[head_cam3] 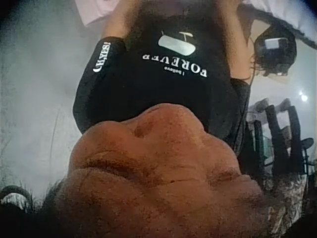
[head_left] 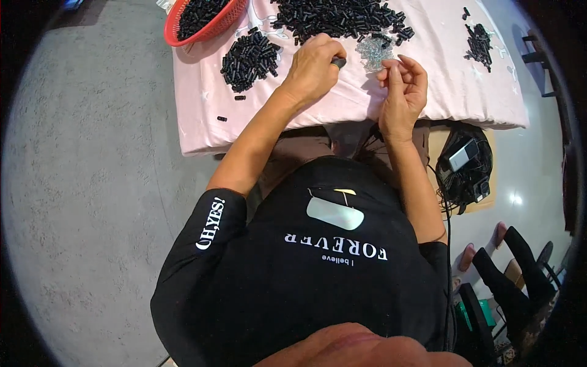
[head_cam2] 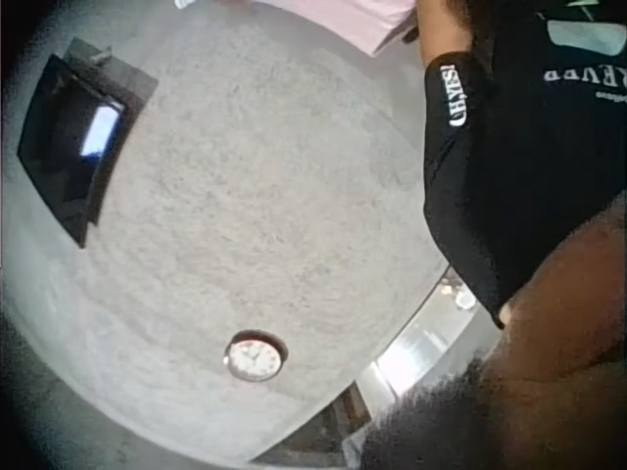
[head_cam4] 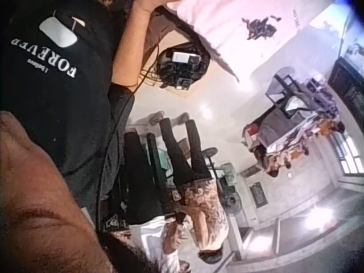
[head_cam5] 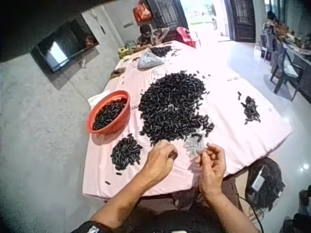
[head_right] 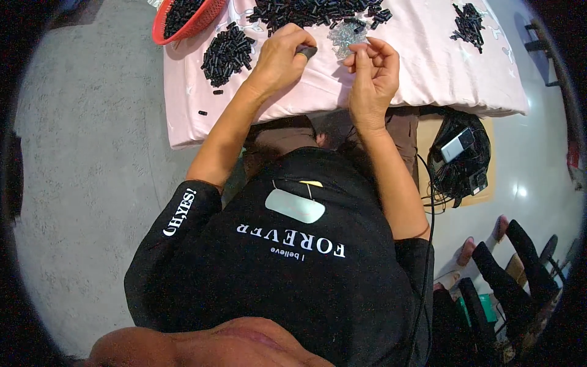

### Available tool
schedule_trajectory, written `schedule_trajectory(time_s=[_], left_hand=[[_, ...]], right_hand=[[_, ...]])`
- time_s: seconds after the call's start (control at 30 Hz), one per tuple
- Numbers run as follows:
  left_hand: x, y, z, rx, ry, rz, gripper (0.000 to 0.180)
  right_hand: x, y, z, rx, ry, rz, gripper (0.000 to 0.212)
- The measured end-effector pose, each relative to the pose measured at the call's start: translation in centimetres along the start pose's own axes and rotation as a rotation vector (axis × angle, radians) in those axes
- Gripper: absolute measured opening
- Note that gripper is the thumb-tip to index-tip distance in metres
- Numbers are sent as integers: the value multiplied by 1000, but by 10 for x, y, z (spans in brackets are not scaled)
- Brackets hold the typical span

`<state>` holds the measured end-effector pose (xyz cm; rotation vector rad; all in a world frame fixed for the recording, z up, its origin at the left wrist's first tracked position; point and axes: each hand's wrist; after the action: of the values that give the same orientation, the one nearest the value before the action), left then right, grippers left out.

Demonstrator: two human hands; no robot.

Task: Sorting small black plastic components and placing them into a plastic bag.

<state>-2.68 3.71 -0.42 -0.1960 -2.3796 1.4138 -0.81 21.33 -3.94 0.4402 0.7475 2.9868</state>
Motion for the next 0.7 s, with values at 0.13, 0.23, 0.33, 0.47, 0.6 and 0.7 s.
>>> schedule_trajectory(time_s=[0.13,0.23,0.33,0.47,0.6,0.7], left_hand=[[7,3,-3,-25,79,13,19],[13,1,-8,-105,15,-14,21],[16,3,-12,-160,49,0,24],[17,8,-16,-74,137,48,26],[17,11,-14,-44,112,76,23],[16,7,-15,-63,74,42,22]], right_hand=[[0,1,-1,7,-42,-31,26],[1,-1,-1,-37,-43,-41,29],[1,-1,-2,-43,-53,-32,31],[1,1,1,-49,-32,-37,30],[0,0,-1,-20,-33,-5,30],[1,-1,-2,-3,-17,-1,31]])
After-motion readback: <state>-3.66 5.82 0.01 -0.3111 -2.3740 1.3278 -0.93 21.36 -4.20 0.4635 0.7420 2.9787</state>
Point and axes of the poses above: each hand's wrist, its own x-axis towards the middle knuckle, its own y-axis out of the palm, z = x × y, and after that the axes turned 6 degrees about z, right-handed
